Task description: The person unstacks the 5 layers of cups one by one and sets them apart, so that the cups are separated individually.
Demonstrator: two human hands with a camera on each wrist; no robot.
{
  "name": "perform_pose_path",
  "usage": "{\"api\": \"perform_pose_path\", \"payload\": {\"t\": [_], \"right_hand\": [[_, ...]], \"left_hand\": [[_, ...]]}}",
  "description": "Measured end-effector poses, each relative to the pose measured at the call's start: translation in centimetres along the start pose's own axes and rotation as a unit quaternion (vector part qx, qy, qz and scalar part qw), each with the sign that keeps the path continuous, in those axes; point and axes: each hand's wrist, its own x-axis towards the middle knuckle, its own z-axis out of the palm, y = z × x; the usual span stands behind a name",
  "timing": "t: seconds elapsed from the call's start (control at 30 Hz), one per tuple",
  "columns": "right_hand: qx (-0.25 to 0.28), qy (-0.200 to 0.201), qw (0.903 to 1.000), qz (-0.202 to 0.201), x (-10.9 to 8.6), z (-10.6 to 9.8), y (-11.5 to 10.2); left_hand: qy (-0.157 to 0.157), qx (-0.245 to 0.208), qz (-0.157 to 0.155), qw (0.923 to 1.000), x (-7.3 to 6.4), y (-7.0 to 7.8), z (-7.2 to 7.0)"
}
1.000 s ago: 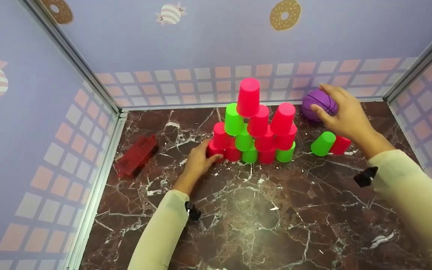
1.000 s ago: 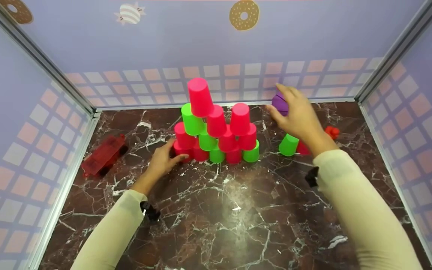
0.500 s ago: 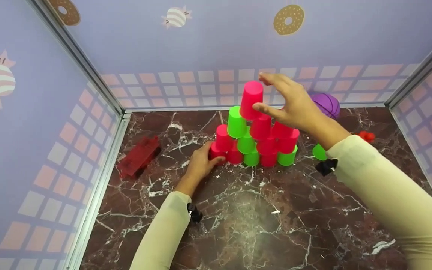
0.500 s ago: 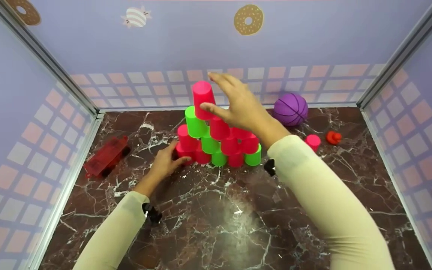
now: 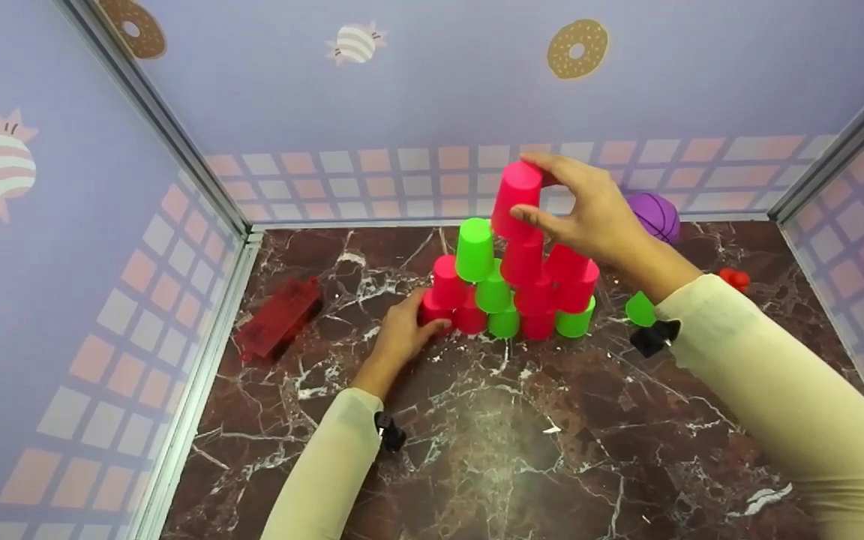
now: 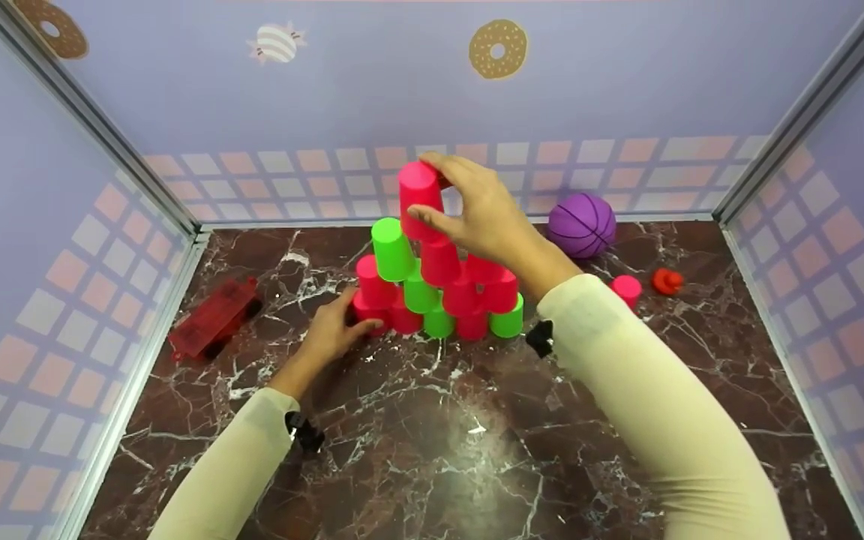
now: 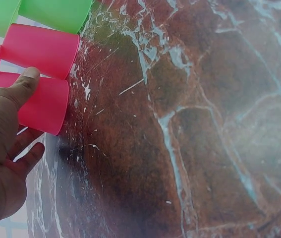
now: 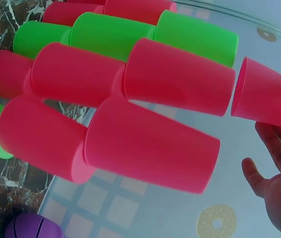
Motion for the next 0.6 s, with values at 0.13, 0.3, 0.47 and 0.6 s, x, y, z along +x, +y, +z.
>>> {"api": "perform_pose_path", "payload": {"t": [0.13, 0.3, 0.47, 0.6], "right_hand": [[-0.007, 0.017, 0.9998, 0.0, -0.6, -1.4, 0.8], [-0.019, 0.031, 0.9989, 0.029, -1.8, -3.3, 2.2], [-0.038, 0.045, 0.9957, 0.071, -3.3, -5.8, 3.8], [-0.056, 0.052, 0.9911, 0.109, -4.9, -7.9, 5.2]], "left_hand": [[0.018, 0.004, 0.029, 0.9994, 0.3, -1.7, 0.7], [0.02, 0.015, 0.029, 0.9993, 0.2, -1.3, 0.3], [0.014, 0.016, 0.017, 0.9996, 0.1, -0.4, -0.1], [0.027, 0.008, 0.04, 0.9988, 0.5, -1.7, 0.5]]}}
